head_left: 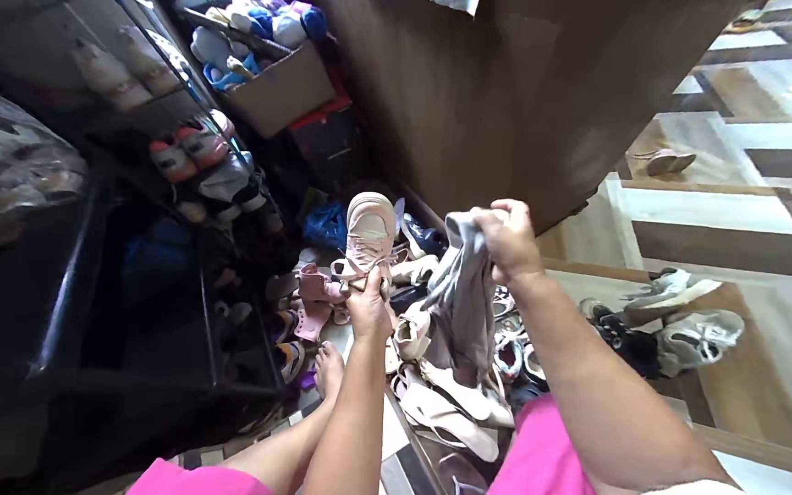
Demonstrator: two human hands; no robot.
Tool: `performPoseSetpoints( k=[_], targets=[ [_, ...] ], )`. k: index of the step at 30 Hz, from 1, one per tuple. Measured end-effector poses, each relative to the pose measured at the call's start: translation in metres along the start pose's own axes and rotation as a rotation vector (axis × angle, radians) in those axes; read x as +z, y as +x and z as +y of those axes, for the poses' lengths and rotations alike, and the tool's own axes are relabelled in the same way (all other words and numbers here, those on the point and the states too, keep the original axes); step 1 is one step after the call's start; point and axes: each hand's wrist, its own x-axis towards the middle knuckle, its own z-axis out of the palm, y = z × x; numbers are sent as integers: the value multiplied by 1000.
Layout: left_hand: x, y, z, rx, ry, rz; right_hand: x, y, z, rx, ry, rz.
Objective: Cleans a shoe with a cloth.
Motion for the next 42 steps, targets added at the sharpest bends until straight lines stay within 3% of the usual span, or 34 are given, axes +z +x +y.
performPoseSetpoints(
  k=[2, 4, 6, 9, 11, 18, 25, 29, 31, 36, 42],
  targets=[
    [-2, -8, -1, 44, 13, -27, 12, -8, -15, -99, 248, 144],
    [-2, -20, -4, 85, 50, -96, 28, -18, -16, -349, 327, 197],
    [2, -38, 0, 98, 85, -167, 42, -29, -3, -611, 162, 116],
    [8, -56, 11, 69, 41, -225, 64, -37, 37, -909, -344, 7],
    [2, -55, 16, 50, 23, -223, 73, -34, 56, -981, -474, -32],
    [-6, -58, 29, 7, 94, -250, 69, -8, 58, -990, -238, -154],
    [-4, -60, 35, 1, 84, -217, 71, -7, 41, -642, -28, -103],
    [-14, -51, 32, -29, -24, -196, 63, -21, 21, -450, -8, -232],
    [-15, -46, 43, -91, -40, -127, 61, -28, 14, -522, -54, -270],
    [-16, -47, 63, -242, -337, -251, 61, -29, 13, -1067, -272, -133],
    [-15, -59, 68, -258, -540, -420, 50, -18, -1, -1067, -210, -256]
  ],
)
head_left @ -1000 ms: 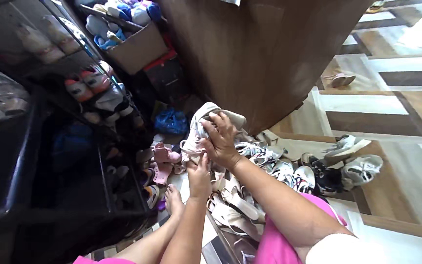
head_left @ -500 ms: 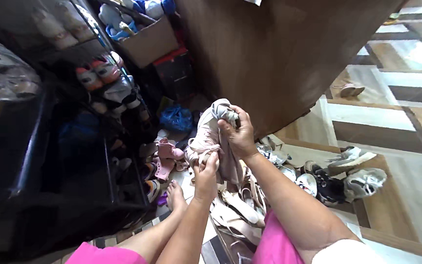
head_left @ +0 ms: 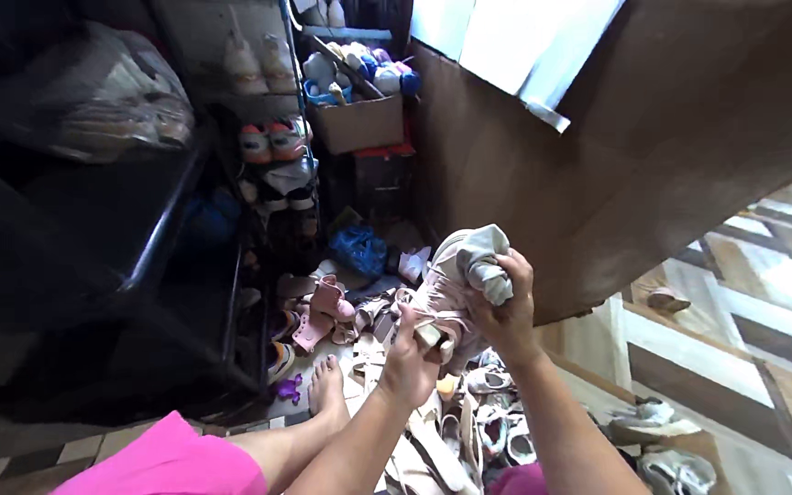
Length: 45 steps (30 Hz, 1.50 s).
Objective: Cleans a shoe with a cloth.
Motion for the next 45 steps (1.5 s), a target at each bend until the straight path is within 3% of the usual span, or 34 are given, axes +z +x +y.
performPoseSetpoints(
  k=[3, 6, 9, 11, 14, 17, 19, 21, 24, 26, 27, 29, 31, 33, 34, 37, 39, 40, 42, 43, 45],
  targets=[
    [0, 0, -2, 18, 71, 49, -3, 2, 1, -18, -87, -14],
    [6, -7, 6, 94, 393, 103, -8, 5, 2, 13, -170, 34],
    [-4, -4, 6, 334, 729, 70, -12, 4, -11, 62, -228, 92],
    [-14, -4, 7, 425, 962, -23, -4, -3, -30, -18, -221, 27],
    [-12, -14, 14, 325, 1227, -110, 11, -13, -45, -142, -255, -68],
    [0, -24, 27, 144, 1571, -114, -3, -5, -36, 5, -287, -109],
    [10, -22, 35, -84, 1745, -171, -11, -3, -29, 106, -290, -133],
    [9, -15, 35, -151, 1857, -230, -9, -6, -33, 114, -224, -199],
    [-17, -11, 19, 117, 1852, -200, 7, -15, -48, -4, -155, -307],
    [-13, -11, 23, 31, 1951, -207, 7, -16, -41, 2, -158, -355],
    [-2, -10, 30, -136, 2034, -241, 3, -14, -34, 47, -166, -365],
    [6, -5, 34, -272, 2097, -287, -4, -11, -21, 133, -217, -353],
    [4, -6, 31, -214, 2092, -319, -3, -11, -23, 147, -204, -337],
    [-11, -7, 22, 36, 2046, -315, 5, -12, -35, 83, -167, -348],
    [-15, -7, 20, 77, 2035, -312, 7, -12, -37, 54, -161, -354],
    [-8, -2, 27, -120, 2108, -370, 4, -9, -23, 130, -180, -328],
    [-11, -2, 24, -117, 2097, -405, 6, -9, -21, 166, -209, -306],
    [-19, -3, 19, -8, 2074, -411, 8, -10, -26, 141, -216, -329],
    [-41, -4, 3, 379, 1994, -397, 15, -11, -37, 2, -223, -388],
    [-43, -4, 2, 406, 1990, -410, 17, -11, -36, -48, -220, -403],
    [-24, -4, 15, 77, 2082, -485, 14, -10, -24, 22, -228, -386]
  ],
)
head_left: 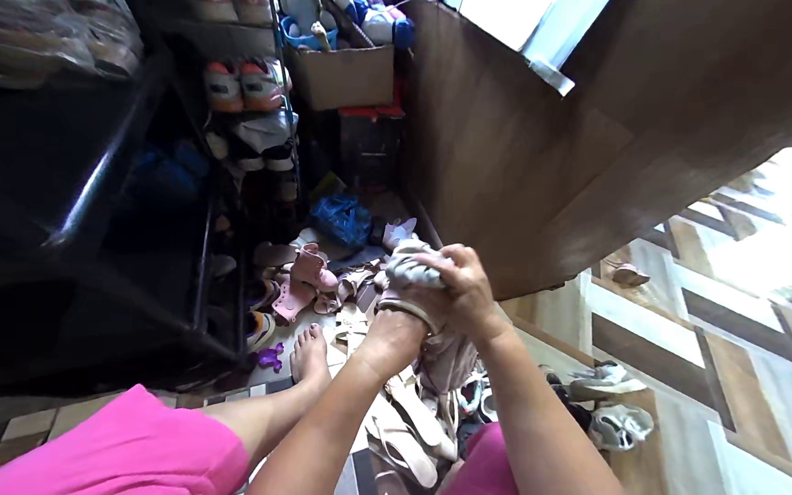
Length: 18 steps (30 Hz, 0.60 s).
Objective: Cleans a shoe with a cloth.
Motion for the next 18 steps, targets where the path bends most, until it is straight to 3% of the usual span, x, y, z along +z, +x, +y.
performPoseSetpoints(
  k=[1, 3, 6, 7, 10, 11, 12, 14, 15, 16, 18],
  targets=[
    [-7, 2, 3, -29, 10, -99, 0, 0, 8, 67, 4, 25],
    [-7, 2, 3, -23, 4, -95, 2, 0, 11, 132, 25, 44],
    [29, 4, -14, 124, -16, 337, 4, 0, -8, -3, 42, -7],
    [26, 3, -14, 92, -22, 305, 5, 0, -7, -27, 52, -10],
    [-6, 4, -3, -67, -3, -76, 10, -3, 8, 93, 84, 21],
    [-6, 4, -5, -67, -5, -76, 10, -4, 7, 121, 81, 29],
    [1, 3, -9, -33, -14, 18, 9, -5, 1, 114, 77, 26],
    [27, 4, -23, 131, -29, 395, 9, -6, -12, 6, 49, 25],
    [29, 4, -25, 151, -37, 451, 9, -6, -13, -38, 49, 23],
    [25, 4, -25, 120, -22, 420, 9, -6, -10, -46, 61, 16],
    [-2, 3, -16, -76, -22, 73, 8, -7, 2, 62, 101, -32]
  ],
)
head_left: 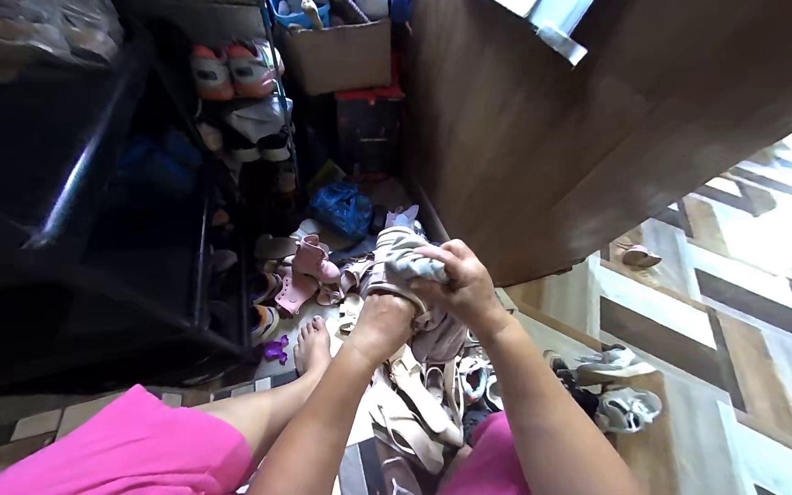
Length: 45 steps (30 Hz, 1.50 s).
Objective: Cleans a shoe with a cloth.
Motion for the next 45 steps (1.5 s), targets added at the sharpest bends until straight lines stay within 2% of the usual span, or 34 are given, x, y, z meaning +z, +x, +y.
performPoseSetpoints(
  k=[1, 2, 3, 4, 6, 7, 9, 10, 11, 12, 13, 14, 15, 16, 18, 20, 21, 23, 26, 28, 30, 35, 39, 41, 43, 45],
  targets=[
    [-6, 3, 2, -47, 0, -90, -1, -1, 3, 51, 8, -4],
    [-6, 3, 1, -51, -15, -86, -2, -1, 2, 67, 5, -10],
    [1, 2, -2, -22, -56, 3, -3, -2, -4, 44, 0, -23],
    [15, 0, -10, 46, -124, 180, -1, -2, -12, -17, -1, -28],
    [23, 0, -15, 19, -299, 237, 2, -1, -19, -112, 8, -36],
    [18, -1, -12, -18, -273, 194, 1, -1, -16, -93, 21, -37],
    [-4, 2, 2, -91, -58, -69, -1, -2, -4, 34, 45, -27],
    [-9, 3, 5, -98, -3, -141, -2, -3, -1, 80, 54, -21],
    [-8, 2, 5, -76, 11, -129, -2, -3, -2, 86, 56, -24],
    [0, 0, 1, -22, -5, -28, -2, -3, -7, 52, 54, -33],
    [14, -2, -6, 81, -28, 177, -2, -2, -12, 0, 51, -38],
    [20, -2, -9, 109, -60, 240, -1, -2, -13, -34, 50, -35],
    [17, -1, -8, 80, -58, 191, -2, -2, -11, -21, 42, -26],
    [5, 0, -1, -10, -61, 42, -4, -3, -4, 35, 15, -14],
    [-6, 4, 3, -115, -99, -34, -14, -4, 13, 212, -98, 27],
    [-6, 5, -1, -183, -265, 70, -27, -4, 25, 373, -180, 136],
    [0, 6, -6, -169, -385, 213, -33, -5, 27, 400, -179, 231],
    [12, 10, -12, -120, -695, 430, -33, -5, 22, 326, -133, 403],
    [11, 9, 3, -153, -1260, 434, -9, -7, 3, 104, -51, 431],
    [11, 7, 12, -172, -1459, 403, 8, -7, 1, 9, -138, 385],
    [12, 5, 15, -163, -1507, 376, 10, -6, 9, -8, -183, 364],
    [16, 5, 29, -174, -1743, 365, 0, -1, 15, 69, -160, 498],
    [26, 8, 27, -175, -1913, 368, 11, -5, 10, -49, -201, 399],
    [24, 8, 24, -180, -1960, 392, 5, -7, 23, 20, -140, 407],
    [20, 7, 26, -174, -2027, 396, -2, -8, 36, 136, -25, 507],
    [18, 7, 29, -154, -2111, 383, -6, -6, 30, 222, 98, 563]
  ],
)
